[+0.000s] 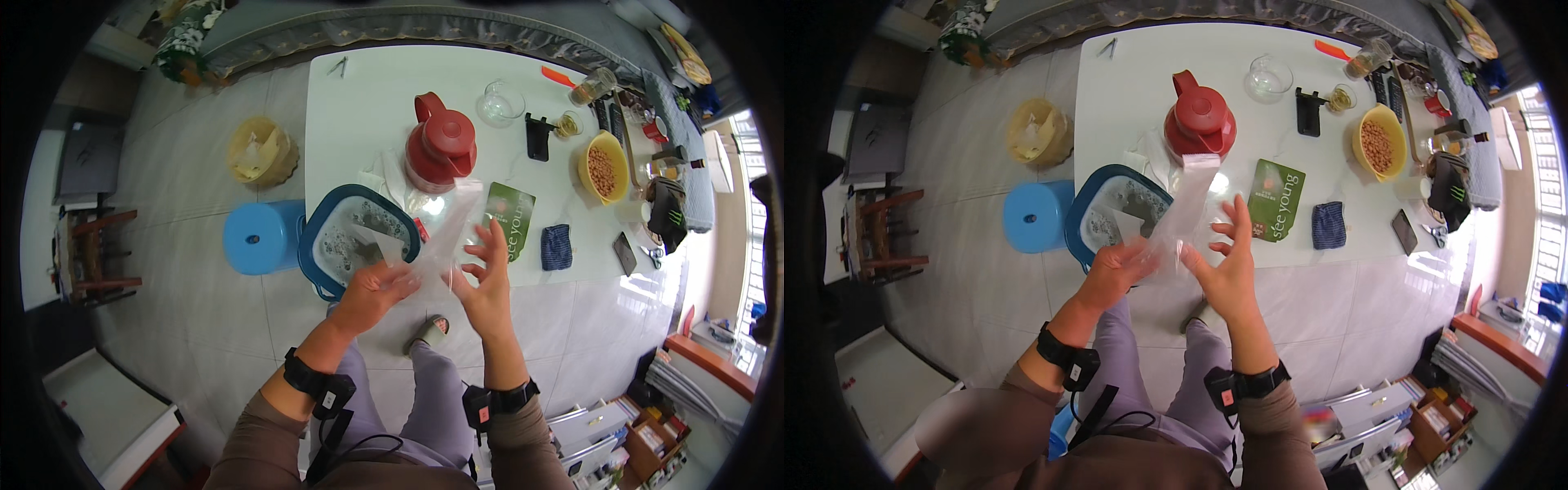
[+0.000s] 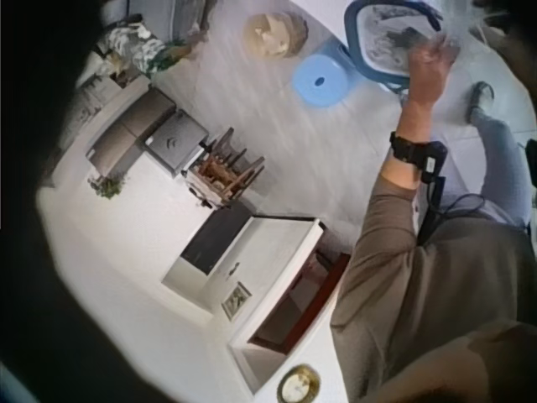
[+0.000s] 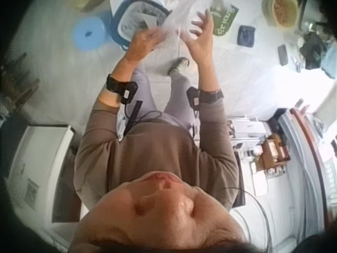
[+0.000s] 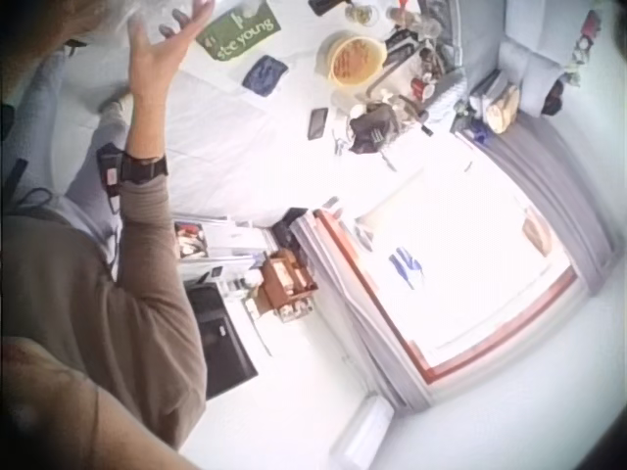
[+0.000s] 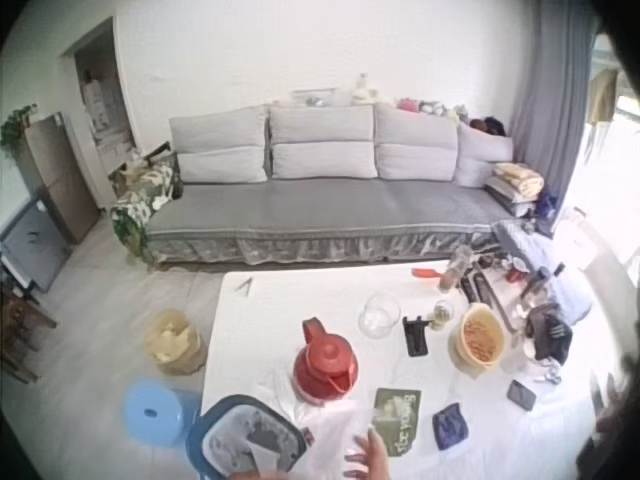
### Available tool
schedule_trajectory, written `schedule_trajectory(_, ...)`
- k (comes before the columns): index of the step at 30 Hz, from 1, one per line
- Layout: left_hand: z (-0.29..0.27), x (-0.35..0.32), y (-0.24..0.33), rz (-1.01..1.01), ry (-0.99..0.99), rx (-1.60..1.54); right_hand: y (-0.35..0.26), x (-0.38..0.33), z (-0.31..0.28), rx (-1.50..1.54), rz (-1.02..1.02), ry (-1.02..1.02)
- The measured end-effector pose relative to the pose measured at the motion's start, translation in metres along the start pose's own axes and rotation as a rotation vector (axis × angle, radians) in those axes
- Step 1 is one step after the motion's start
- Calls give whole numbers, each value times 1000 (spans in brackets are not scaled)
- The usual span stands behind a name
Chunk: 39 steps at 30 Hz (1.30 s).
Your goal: The person cleans a white table using a blue cloth, wiping the surface and various items including a red thermos, a green packet, a bowl of peanuts, a black cap, a smartphone, and a tray. The person moves items aside to wipe underneath and then returns them to the table.
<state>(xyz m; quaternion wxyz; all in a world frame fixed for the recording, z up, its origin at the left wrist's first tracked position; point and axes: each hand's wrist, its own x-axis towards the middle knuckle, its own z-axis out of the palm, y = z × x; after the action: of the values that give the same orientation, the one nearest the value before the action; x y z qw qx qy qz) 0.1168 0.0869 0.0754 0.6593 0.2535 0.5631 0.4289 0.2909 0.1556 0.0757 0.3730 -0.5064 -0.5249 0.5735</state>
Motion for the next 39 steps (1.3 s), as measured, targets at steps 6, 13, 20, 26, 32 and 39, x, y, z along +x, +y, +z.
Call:
schedule_trajectory(6,-67,2,45,198,-274,-187,-19,15,52,490,337,-91)
schedule_trajectory(13,-136,-14,97,-42,-151,-404,-51,14,104,572,352,37)
schedule_trajectory(20,-181,-35,116,191,-9,325,-66,9,193,67,21,188)
schedule_trajectory(26,-223,-43,104,65,86,-27,-65,16,246,156,138,-32)
schedule_trajectory(32,-348,2,49,-91,448,-361,-33,36,292,92,128,-52)
schedule_trajectory(39,-534,111,10,-134,820,-389,11,54,322,102,377,-215)
